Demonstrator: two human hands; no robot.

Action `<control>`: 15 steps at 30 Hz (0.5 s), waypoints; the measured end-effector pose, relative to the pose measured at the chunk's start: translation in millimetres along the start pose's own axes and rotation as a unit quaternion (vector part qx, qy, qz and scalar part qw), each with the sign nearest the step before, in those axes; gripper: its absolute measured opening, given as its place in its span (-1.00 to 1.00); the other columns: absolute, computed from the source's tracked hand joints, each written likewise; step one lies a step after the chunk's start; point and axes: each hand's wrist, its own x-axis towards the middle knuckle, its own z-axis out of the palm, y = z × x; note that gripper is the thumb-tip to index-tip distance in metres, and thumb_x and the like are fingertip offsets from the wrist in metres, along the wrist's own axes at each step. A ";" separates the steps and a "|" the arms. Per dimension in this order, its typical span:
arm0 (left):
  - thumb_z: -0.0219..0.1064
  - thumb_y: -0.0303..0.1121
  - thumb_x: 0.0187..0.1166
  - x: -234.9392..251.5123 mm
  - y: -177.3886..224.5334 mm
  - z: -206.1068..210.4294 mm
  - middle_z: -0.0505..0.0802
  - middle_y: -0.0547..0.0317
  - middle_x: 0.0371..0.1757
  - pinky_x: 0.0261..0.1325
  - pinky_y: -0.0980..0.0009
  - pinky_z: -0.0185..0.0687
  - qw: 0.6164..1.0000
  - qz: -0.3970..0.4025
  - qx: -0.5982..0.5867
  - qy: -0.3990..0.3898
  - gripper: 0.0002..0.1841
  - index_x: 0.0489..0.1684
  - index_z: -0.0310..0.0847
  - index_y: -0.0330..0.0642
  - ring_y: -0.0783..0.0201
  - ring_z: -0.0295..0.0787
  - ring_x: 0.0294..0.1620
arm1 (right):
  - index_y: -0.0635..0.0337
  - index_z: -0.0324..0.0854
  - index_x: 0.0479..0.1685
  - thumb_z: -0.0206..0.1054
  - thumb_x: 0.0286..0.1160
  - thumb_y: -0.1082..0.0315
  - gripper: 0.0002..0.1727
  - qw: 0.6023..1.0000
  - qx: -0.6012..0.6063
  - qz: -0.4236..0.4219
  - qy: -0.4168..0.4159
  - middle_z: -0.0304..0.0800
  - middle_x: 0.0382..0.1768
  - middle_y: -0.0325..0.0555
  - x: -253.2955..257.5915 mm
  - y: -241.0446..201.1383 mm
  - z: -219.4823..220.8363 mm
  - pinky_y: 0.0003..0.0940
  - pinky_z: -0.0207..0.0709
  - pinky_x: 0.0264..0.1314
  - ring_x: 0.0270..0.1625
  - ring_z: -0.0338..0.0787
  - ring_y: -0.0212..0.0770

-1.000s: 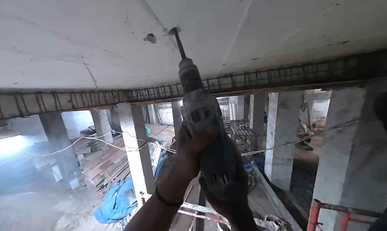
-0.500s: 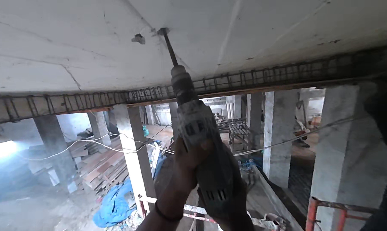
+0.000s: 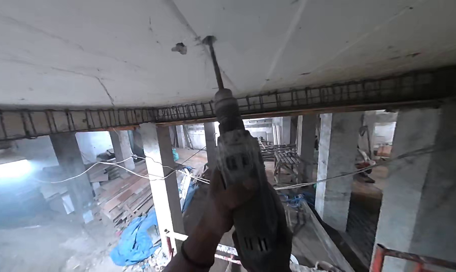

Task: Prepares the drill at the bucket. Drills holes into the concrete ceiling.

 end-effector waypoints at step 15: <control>0.59 -0.20 0.32 16.5 14.7 -19.2 0.92 0.29 -0.17 -0.01 0.41 0.87 0.998 0.012 0.019 -0.050 -0.52 0.16 0.54 -0.13 0.43 0.91 -0.15 | 0.47 0.29 0.64 0.70 -0.09 -0.06 0.19 1.000 0.008 -0.019 0.023 0.76 0.30 0.00 5.5 8.1 30.0 -0.49 0.63 0.43 0.31 0.73 -0.50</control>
